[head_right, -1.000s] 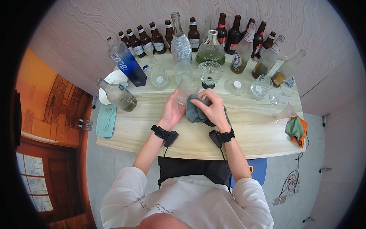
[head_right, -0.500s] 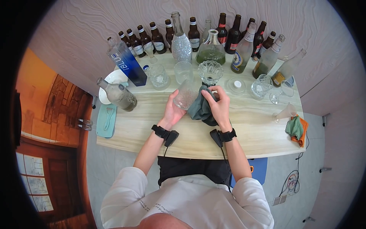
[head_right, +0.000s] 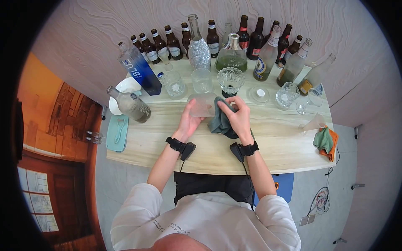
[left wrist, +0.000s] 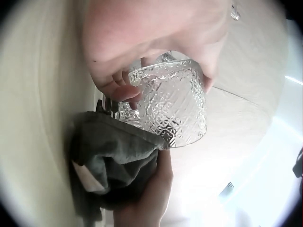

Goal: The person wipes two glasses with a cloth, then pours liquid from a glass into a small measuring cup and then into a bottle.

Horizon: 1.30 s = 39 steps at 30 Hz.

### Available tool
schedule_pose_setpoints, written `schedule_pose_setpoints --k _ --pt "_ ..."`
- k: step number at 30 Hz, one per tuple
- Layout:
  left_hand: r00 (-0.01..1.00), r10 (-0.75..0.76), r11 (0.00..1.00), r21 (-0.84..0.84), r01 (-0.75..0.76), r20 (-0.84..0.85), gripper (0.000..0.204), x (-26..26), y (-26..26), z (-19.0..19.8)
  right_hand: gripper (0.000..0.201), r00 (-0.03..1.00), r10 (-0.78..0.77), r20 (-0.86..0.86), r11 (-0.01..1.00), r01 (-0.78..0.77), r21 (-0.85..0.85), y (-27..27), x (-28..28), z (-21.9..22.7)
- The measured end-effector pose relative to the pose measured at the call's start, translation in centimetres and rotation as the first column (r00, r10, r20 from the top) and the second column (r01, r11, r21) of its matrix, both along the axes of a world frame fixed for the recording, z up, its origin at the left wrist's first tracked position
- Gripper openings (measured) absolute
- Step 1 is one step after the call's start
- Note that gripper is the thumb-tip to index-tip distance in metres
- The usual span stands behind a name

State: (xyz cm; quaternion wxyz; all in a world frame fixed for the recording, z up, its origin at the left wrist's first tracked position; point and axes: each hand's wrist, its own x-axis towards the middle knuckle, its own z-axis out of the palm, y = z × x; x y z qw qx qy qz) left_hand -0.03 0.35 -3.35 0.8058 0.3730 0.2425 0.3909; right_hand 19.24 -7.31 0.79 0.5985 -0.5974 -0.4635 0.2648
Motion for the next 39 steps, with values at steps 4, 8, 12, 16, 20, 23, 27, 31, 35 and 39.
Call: schedule_pose_setpoints --k 4,8,12,16,20,23,27,31,35,39 --pt "0.993 -0.07 0.988 0.131 0.082 -0.093 0.066 0.4 -1.3 1.9 0.019 0.97 -0.016 -0.241 0.997 0.033 0.065 0.1 0.1 -0.3" --pt "0.996 -0.057 0.989 0.131 0.067 -0.073 0.065 0.8 -1.4 2.1 0.016 0.993 0.102 -0.055 0.97 -0.087 0.228 0.0 0.1 -0.6" --pt "1.0 -0.011 0.999 0.042 0.011 0.002 0.069 0.4 -0.9 1.4 0.016 0.96 0.252 0.121 0.946 -0.27 0.177 -0.5 -0.2 0.0" --pt "0.993 0.002 1.0 -0.004 -0.002 0.118 0.071 0.2 -0.4 1.1 0.018 0.944 0.281 0.173 0.952 -0.297 0.078 -0.8 -0.5 1.0" --pt "0.986 0.008 1.0 0.006 -0.009 0.164 0.073 0.3 -0.4 1.1 0.02 0.948 0.185 0.26 0.979 -0.202 0.04 -0.5 -0.2 0.8" --pt "0.987 -0.063 0.997 0.061 0.054 0.145 0.075 0.4 -1.0 1.9 0.019 0.963 0.006 0.271 0.997 -0.026 0.07 -0.4 0.0 0.9" --pt "0.982 -0.18 0.98 0.098 0.174 0.055 0.081 0.7 -1.3 2.1 0.018 0.979 -0.068 0.19 0.993 0.048 0.105 -0.5 0.0 0.9" --pt "0.981 -0.192 0.975 0.122 0.186 0.038 0.082 0.6 -1.2 2.2 0.019 0.977 0.066 0.204 0.969 -0.112 0.222 -0.5 -0.1 0.7" --pt "0.989 -0.12 0.985 0.137 0.108 0.086 0.081 0.5 -1.0 2.2 0.02 0.94 0.225 0.256 0.954 -0.266 0.138 -0.7 -0.3 0.7" --pt "0.99 -0.057 0.992 0.119 0.042 0.127 0.078 0.3 -0.6 1.4 0.02 0.93 0.209 0.303 0.97 -0.236 0.053 -0.7 -0.5 0.9"
